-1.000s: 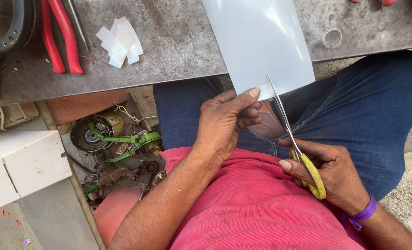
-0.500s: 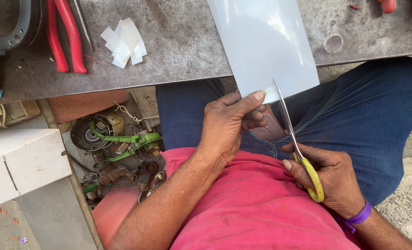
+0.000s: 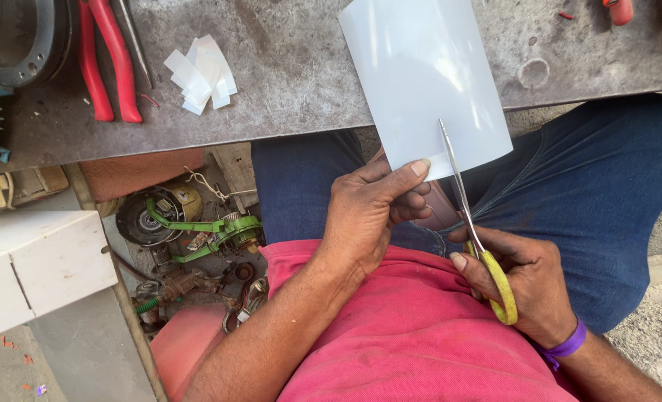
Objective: The person cuts a white plastic sheet into smaller rectangular pieces using scissors. They hold the sheet with one hand and cut strips, then trim the strips into smaller pieces, placing them on the workbench.
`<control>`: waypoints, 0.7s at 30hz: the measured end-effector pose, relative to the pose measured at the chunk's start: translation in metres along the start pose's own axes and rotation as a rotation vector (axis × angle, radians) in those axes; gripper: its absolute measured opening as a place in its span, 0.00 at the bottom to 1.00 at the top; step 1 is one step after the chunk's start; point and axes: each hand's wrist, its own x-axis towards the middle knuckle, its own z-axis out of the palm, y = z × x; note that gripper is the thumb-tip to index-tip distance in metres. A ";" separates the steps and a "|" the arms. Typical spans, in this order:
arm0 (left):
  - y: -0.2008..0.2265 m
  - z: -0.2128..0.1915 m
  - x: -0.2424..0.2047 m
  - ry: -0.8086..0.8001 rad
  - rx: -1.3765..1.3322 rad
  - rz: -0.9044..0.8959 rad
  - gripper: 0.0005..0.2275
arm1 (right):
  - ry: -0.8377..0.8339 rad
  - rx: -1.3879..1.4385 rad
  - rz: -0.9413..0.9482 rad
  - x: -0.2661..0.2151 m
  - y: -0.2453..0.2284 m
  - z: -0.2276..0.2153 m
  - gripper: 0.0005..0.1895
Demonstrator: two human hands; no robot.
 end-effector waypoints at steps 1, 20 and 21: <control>0.001 0.001 -0.001 -0.012 -0.007 -0.001 0.13 | 0.005 0.013 -0.004 -0.001 0.001 0.000 0.18; 0.028 0.008 -0.007 -0.039 0.063 -0.009 0.12 | 0.020 0.093 0.017 0.013 -0.030 0.003 0.20; 0.030 0.008 -0.008 -0.044 0.057 -0.003 0.12 | 0.028 0.093 0.003 0.014 -0.032 0.004 0.18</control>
